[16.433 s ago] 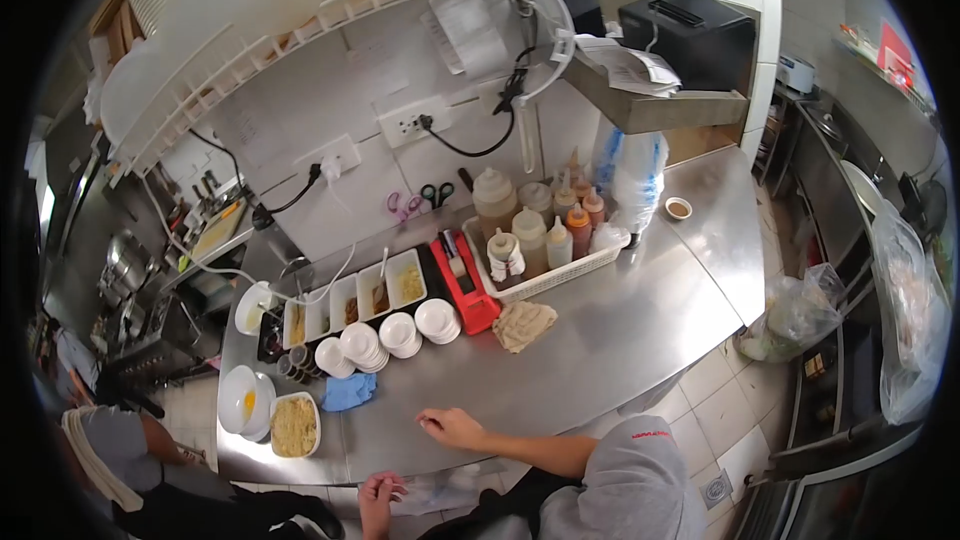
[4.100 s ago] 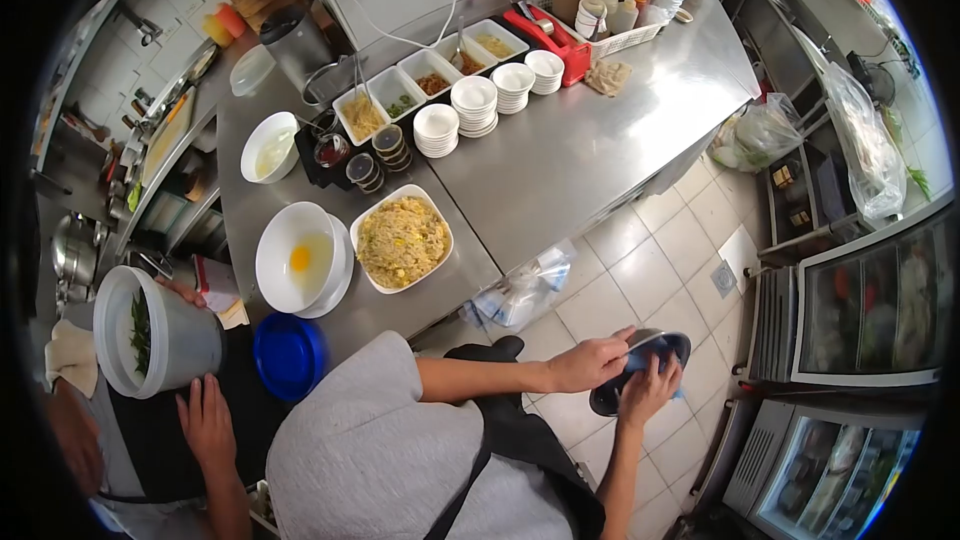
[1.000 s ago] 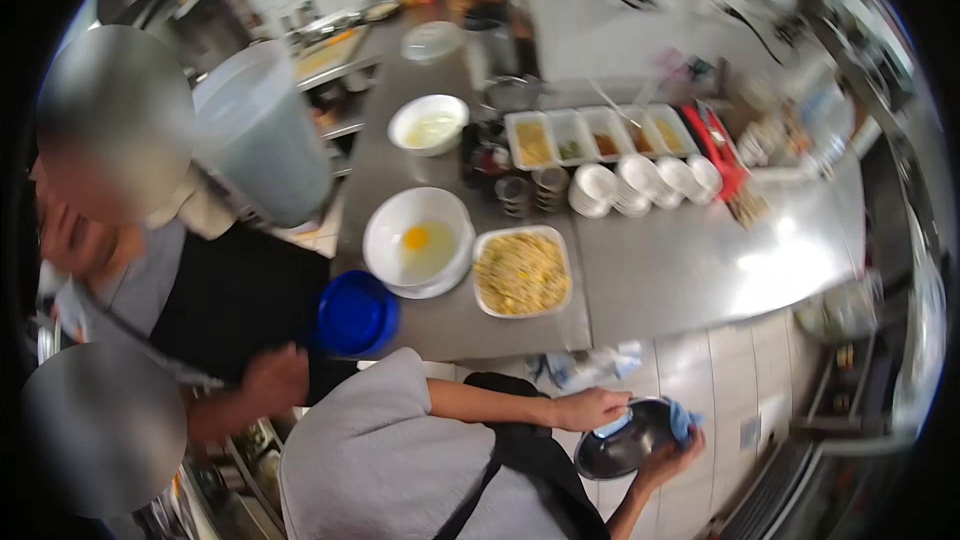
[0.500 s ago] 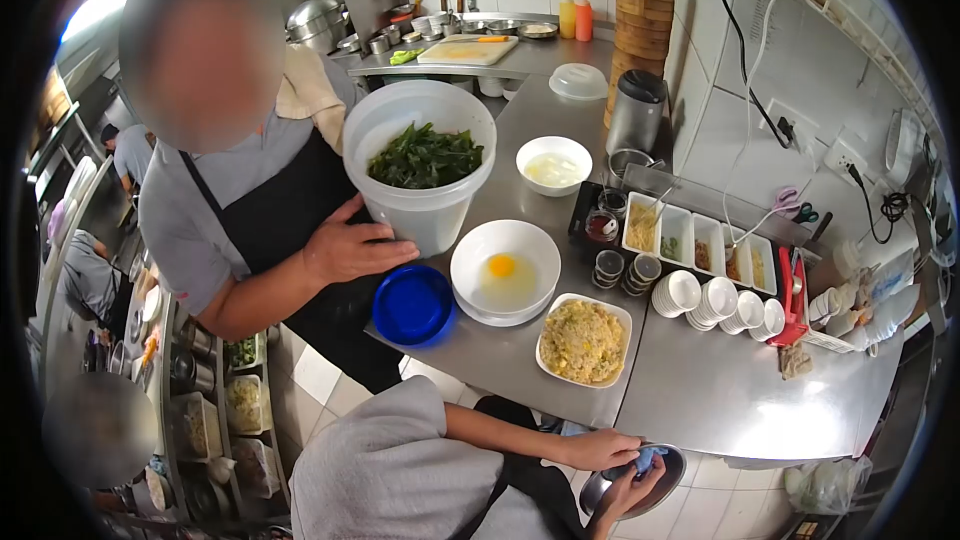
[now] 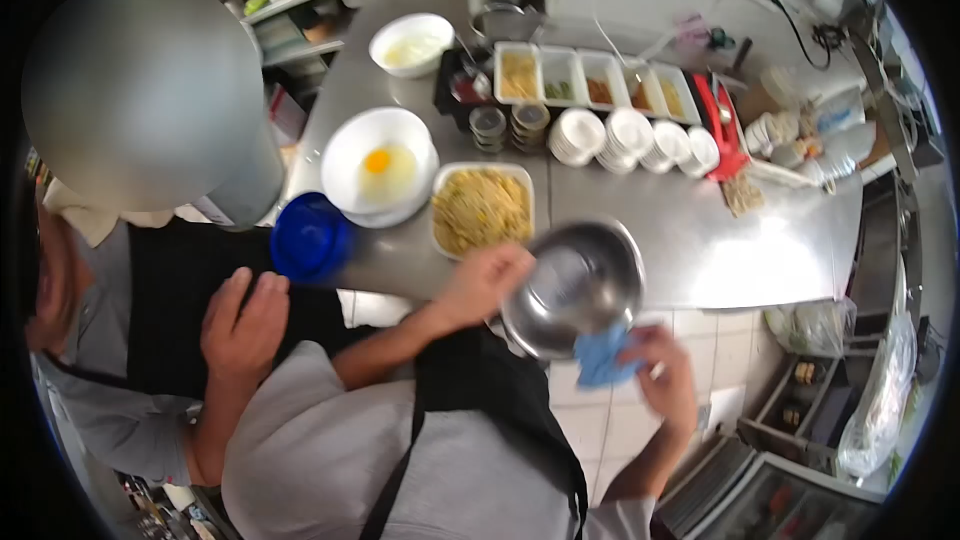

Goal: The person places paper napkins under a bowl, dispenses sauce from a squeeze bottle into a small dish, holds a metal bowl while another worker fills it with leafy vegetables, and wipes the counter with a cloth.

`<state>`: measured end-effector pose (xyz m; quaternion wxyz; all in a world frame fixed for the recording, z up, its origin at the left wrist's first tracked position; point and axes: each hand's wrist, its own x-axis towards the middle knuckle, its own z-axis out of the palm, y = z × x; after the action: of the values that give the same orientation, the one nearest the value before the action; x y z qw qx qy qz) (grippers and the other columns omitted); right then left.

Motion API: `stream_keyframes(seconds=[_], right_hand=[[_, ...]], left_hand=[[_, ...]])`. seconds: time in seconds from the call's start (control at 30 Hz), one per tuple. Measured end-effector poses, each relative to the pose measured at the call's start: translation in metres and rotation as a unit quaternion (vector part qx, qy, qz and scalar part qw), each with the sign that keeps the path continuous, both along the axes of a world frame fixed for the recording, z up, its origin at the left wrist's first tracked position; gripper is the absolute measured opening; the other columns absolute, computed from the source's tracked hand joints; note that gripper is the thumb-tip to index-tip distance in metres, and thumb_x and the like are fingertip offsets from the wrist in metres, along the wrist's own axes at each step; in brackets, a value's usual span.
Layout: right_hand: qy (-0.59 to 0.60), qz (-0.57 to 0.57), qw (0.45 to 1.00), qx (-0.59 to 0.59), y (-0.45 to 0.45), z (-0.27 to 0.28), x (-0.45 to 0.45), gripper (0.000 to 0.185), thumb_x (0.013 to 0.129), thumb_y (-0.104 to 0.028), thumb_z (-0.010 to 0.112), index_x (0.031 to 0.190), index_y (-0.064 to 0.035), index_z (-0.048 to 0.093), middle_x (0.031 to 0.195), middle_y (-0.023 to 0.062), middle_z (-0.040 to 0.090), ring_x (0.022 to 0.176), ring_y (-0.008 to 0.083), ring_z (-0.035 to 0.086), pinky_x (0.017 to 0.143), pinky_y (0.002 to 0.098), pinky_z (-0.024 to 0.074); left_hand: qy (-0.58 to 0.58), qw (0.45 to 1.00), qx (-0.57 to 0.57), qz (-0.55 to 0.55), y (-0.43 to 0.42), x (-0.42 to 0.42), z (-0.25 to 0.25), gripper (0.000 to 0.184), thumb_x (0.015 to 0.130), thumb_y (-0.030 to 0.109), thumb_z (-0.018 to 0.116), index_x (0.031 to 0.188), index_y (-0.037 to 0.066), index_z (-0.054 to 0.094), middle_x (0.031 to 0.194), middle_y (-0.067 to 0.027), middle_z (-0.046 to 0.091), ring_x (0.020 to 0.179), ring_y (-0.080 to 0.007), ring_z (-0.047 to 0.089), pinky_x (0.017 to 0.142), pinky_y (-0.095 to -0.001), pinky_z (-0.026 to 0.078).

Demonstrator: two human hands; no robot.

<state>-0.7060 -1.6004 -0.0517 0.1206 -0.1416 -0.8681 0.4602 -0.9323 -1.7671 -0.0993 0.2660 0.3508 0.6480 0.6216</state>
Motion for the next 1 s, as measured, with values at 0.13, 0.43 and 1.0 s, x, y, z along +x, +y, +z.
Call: stream_keyframes(seconds=[0.13, 0.43, 1.0], right_hand=[[0.006, -0.098, 0.993, 0.067, 0.071, -0.002, -0.033, 0.030, 0.063, 0.009, 0.049, 0.088, -0.0014, 0.060, 0.096, 0.0123, 0.055, 0.091, 0.0242, 0.054, 0.079, 0.0290, 0.0415], [-0.046, 0.151, 0.948, -0.277, 0.011, -0.020, -0.134, 0.045, 0.091, -0.030, 0.046, 0.125, -0.0014, 0.043, 0.115, 0.0127, 0.053, 0.089, 0.0172, 0.057, 0.071, 0.0294, 0.0494], [-0.168, 0.234, 0.845, -0.450, -0.112, -0.017, -0.229, 0.042, 0.090, -0.028, 0.039, 0.107, 0.0089, 0.045, 0.087, 0.0183, 0.060, 0.069, 0.0233, 0.062, 0.059, 0.0319, 0.0536]], left_hand=[[-0.012, 0.988, -0.026, 0.153, -0.039, -0.019, 0.017, 0.024, 0.090, 0.021, 0.049, 0.073, 0.003, 0.051, 0.060, 0.0035, 0.039, 0.056, -0.0052, 0.034, 0.050, -0.0227, 0.031], [-0.238, 0.865, 0.154, 0.415, -0.089, 0.019, 0.023, 0.022, 0.090, 0.024, 0.051, 0.073, 0.011, 0.050, 0.063, 0.0075, 0.044, 0.054, -0.0014, 0.038, 0.050, -0.0189, 0.030], [-0.263, 0.869, 0.232, 0.349, -0.149, 0.034, 0.010, 0.051, 0.088, 0.051, 0.038, 0.126, 0.019, 0.025, 0.132, -0.0098, 0.033, 0.119, -0.0270, 0.041, 0.087, -0.0504, 0.042]])
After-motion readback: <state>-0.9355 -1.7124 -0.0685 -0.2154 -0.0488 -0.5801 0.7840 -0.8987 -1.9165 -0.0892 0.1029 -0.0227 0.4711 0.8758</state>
